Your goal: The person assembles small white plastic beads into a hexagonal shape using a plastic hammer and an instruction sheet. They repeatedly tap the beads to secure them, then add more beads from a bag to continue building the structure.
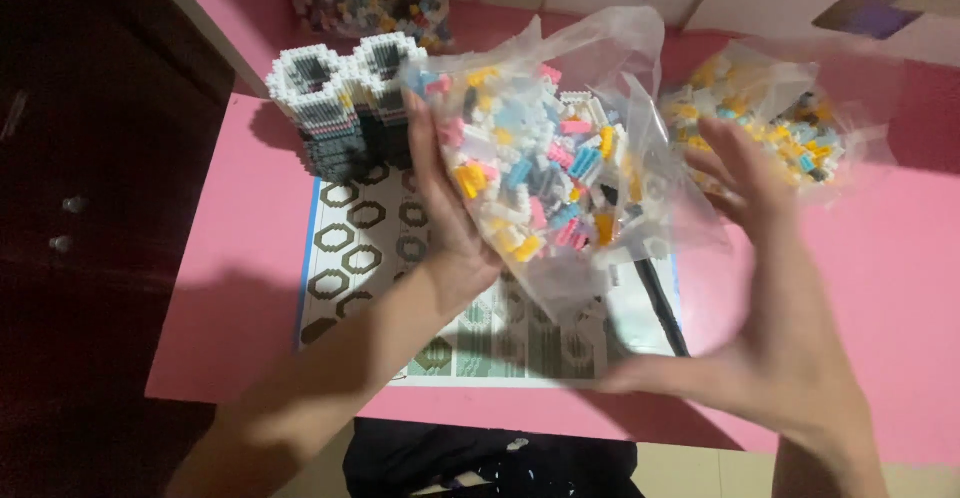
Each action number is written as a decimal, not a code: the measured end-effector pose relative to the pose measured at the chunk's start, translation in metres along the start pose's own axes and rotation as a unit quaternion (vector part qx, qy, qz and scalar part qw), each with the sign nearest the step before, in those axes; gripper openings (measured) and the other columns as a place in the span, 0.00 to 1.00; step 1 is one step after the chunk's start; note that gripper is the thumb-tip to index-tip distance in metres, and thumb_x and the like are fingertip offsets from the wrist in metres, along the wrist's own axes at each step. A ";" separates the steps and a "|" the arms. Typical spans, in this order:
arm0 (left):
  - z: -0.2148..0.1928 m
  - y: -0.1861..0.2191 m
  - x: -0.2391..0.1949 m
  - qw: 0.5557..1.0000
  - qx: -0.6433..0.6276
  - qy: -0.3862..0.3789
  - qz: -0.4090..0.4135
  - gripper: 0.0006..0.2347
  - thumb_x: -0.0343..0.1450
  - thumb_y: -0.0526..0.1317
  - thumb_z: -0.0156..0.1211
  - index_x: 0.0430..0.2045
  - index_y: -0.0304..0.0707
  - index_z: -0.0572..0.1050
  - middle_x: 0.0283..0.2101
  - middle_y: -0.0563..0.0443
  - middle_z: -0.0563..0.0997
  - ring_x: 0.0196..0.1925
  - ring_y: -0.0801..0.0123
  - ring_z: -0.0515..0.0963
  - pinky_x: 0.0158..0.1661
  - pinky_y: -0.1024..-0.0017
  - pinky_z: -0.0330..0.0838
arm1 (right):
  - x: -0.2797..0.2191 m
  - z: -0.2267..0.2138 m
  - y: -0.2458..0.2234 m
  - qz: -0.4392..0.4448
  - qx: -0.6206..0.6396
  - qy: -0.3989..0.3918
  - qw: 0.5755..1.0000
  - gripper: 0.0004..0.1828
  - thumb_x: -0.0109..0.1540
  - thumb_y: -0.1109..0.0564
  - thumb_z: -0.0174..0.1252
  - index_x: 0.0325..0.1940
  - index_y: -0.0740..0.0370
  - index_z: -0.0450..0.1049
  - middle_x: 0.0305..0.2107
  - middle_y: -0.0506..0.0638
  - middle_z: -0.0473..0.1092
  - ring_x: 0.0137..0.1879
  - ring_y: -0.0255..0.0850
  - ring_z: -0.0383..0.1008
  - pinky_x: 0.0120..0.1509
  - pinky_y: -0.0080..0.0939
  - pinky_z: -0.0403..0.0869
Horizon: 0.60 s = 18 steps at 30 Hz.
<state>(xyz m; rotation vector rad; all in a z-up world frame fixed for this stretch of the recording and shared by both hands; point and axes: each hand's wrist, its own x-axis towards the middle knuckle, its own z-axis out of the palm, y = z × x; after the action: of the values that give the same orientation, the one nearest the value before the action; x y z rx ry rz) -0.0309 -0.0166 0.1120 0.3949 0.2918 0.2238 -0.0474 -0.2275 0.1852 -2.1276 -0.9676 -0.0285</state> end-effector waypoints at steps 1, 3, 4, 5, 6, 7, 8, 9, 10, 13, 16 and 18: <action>0.002 -0.006 0.001 1.000 0.000 -0.003 -0.003 0.48 0.57 0.67 0.51 0.73 0.40 0.60 0.69 0.31 0.70 0.70 0.36 0.71 0.65 0.38 0.69 | 0.007 0.002 -0.002 0.002 -0.002 0.003 1.000 0.83 0.32 0.37 0.76 0.81 0.67 0.40 0.80 0.69 0.48 0.85 0.65 0.53 0.85 0.68 0.62; 0.003 -0.020 0.001 0.999 -0.023 -0.045 -0.002 0.42 0.67 0.66 0.41 0.73 0.38 0.62 0.72 0.31 0.68 0.73 0.36 0.68 0.67 0.36 0.66 | 0.017 0.007 -0.006 -0.061 -0.121 0.000 0.991 0.76 0.49 0.34 0.79 0.85 0.61 0.39 0.82 0.68 0.49 0.87 0.69 0.52 0.84 0.81 0.62; 0.016 -0.018 0.004 0.999 -0.021 -0.046 -0.006 0.42 0.67 0.66 0.41 0.73 0.38 0.62 0.72 0.31 0.68 0.73 0.36 0.68 0.67 0.36 0.66 | 0.028 0.003 0.000 -0.058 -0.121 0.003 0.991 0.76 0.49 0.34 0.79 0.85 0.61 0.39 0.82 0.68 0.49 0.87 0.69 0.52 0.84 0.81 0.62; 0.028 -0.017 0.006 0.999 0.006 0.028 0.013 0.47 0.57 0.66 0.47 0.73 0.41 0.62 0.67 0.34 0.71 0.68 0.40 0.73 0.62 0.37 0.71 | 0.038 0.000 0.006 -0.094 -0.151 0.024 0.984 0.57 0.55 0.42 0.79 0.76 0.68 0.55 0.74 0.73 0.58 0.80 0.70 0.61 0.79 0.79 0.67; 0.041 -0.014 0.009 0.994 0.033 0.102 0.034 0.53 0.48 0.67 0.53 0.73 0.44 0.62 0.62 0.38 0.75 0.63 0.45 0.77 0.57 0.39 0.76 | 0.050 -0.004 0.012 -0.132 -0.181 0.044 0.974 0.39 0.61 0.51 0.78 0.68 0.75 0.71 0.67 0.78 0.67 0.73 0.71 0.69 0.75 0.77 0.71; 0.042 -0.017 0.013 0.994 0.034 0.101 0.033 0.53 0.48 0.67 0.53 0.73 0.44 0.62 0.62 0.38 0.75 0.63 0.45 0.77 0.57 0.39 0.76 | 0.058 -0.009 0.017 -0.130 -0.182 0.046 0.974 0.39 0.61 0.51 0.78 0.68 0.75 0.71 0.67 0.78 0.67 0.73 0.71 0.69 0.75 0.77 0.71; 0.044 -0.018 0.017 0.995 0.023 0.092 0.012 0.53 0.47 0.69 0.51 0.73 0.48 0.61 0.60 0.37 0.75 0.60 0.47 0.78 0.56 0.41 0.76 | 0.067 -0.015 0.023 -0.150 -0.200 0.046 0.967 0.30 0.65 0.53 0.79 0.61 0.75 0.77 0.65 0.80 0.70 0.70 0.72 0.73 0.69 0.72 0.75; 0.046 -0.020 0.021 0.997 0.012 0.082 -0.008 0.53 0.46 0.71 0.50 0.73 0.52 0.60 0.58 0.37 0.75 0.58 0.48 0.78 0.56 0.43 0.75 | 0.076 -0.021 0.028 -0.170 -0.217 0.046 0.960 0.21 0.69 0.55 0.80 0.55 0.76 0.82 0.64 0.82 0.73 0.67 0.72 0.77 0.62 0.68 0.80; 0.044 -0.024 0.029 0.997 0.012 0.080 -0.007 0.53 0.46 0.71 0.50 0.73 0.52 0.60 0.58 0.37 0.75 0.58 0.48 0.78 0.56 0.43 0.75 | 0.086 -0.021 0.035 -0.172 -0.218 0.047 0.960 0.21 0.69 0.55 0.80 0.55 0.76 0.82 0.64 0.82 0.73 0.67 0.72 0.77 0.62 0.68 0.80; 0.036 -0.035 0.056 0.995 -0.041 0.050 -0.079 0.47 0.60 0.76 0.35 0.66 0.40 0.68 0.56 0.33 0.75 0.62 0.46 0.76 0.64 0.40 0.70 | 0.113 -0.017 0.055 -0.141 -0.207 0.022 0.968 0.11 0.69 0.59 0.82 0.42 0.63 0.85 0.36 0.52 0.78 0.38 0.44 0.74 0.46 0.47 0.67; 0.032 -0.035 0.080 0.994 -0.030 0.063 -0.087 0.47 0.55 0.77 0.38 0.62 0.43 0.69 0.54 0.36 0.75 0.60 0.49 0.75 0.62 0.46 0.70 | 0.142 -0.011 0.075 -0.169 -0.188 0.050 0.966 0.04 0.63 0.70 0.75 0.39 0.68 0.86 0.39 0.55 0.82 0.41 0.47 0.79 0.42 0.50 0.73; 0.037 -0.029 0.082 0.986 0.033 0.150 -0.063 0.40 0.59 0.75 0.40 0.53 0.45 0.73 0.48 0.41 0.78 0.50 0.54 0.79 0.41 0.59 0.77 | 0.162 -0.010 0.088 -0.099 -0.151 0.022 0.983 0.04 0.63 0.70 0.71 0.39 0.70 0.81 0.34 0.55 0.80 0.37 0.43 0.80 0.29 0.45 0.72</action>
<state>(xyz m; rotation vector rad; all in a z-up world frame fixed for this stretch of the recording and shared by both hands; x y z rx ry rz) 0.0621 -0.0335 0.1136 0.4065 0.6207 0.1500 0.1267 -0.1676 0.1864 -2.2808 -1.2083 -0.3395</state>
